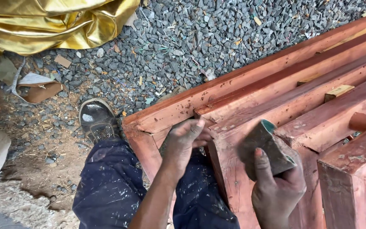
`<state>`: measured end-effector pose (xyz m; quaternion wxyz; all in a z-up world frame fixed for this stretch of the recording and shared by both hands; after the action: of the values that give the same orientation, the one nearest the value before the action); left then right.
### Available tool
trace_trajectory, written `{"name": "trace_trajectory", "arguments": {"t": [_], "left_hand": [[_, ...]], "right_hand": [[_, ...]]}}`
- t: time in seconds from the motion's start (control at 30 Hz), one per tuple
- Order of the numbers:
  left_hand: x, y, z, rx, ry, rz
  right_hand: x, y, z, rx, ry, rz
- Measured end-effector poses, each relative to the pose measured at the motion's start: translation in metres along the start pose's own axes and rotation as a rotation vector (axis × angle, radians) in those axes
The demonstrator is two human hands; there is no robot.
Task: The person sands the surface of a reddish-brown wooden frame using a sanding block. They work on the top edge and corners, occasionally adjusting the sanding block and their grip to reach different areas.
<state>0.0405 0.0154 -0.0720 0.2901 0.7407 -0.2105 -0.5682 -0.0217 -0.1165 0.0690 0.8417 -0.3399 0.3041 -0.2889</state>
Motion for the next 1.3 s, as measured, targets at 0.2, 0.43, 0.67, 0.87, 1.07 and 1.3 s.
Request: {"name": "trace_trajectory", "arguments": {"t": [0.2, 0.43, 0.67, 0.87, 1.07, 1.3], "left_hand": [[0.010, 0.009, 0.041, -0.221, -0.145, 0.104], [0.004, 0.008, 0.035, -0.191, -0.292, -0.092], [0.017, 0.004, 0.058, -0.435, -0.137, -0.180], [0.008, 0.007, 0.036, -0.222, -0.212, -0.204], [0.005, 0.009, 0.036, -0.294, -0.182, -0.180], [0.011, 0.002, 0.046, -0.242, -0.153, -0.179]], "right_hand": [[-0.013, 0.037, -0.052, -0.292, -0.455, 0.471], [-0.083, 0.011, -0.114, -0.641, -0.446, 0.535], [-0.045, 0.052, -0.090, -0.519, -0.508, 0.594], [-0.069, 0.024, -0.106, -0.600, -0.519, 0.581], [-0.033, 0.054, -0.071, -0.612, -0.572, 0.433], [0.000, 0.066, -0.056, -0.603, -0.391, 0.417]]}}
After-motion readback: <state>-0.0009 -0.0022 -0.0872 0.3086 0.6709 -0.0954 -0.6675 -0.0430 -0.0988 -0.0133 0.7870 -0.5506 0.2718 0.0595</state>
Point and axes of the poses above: each hand's wrist, its own x-axis towards the middle knuckle, its own y-axis out of the palm, z = x × y, the point moved 2 cm from there along x, towards the middle knuckle, and after that the axes turned 15 degrees about z, right-handed, at the moved point
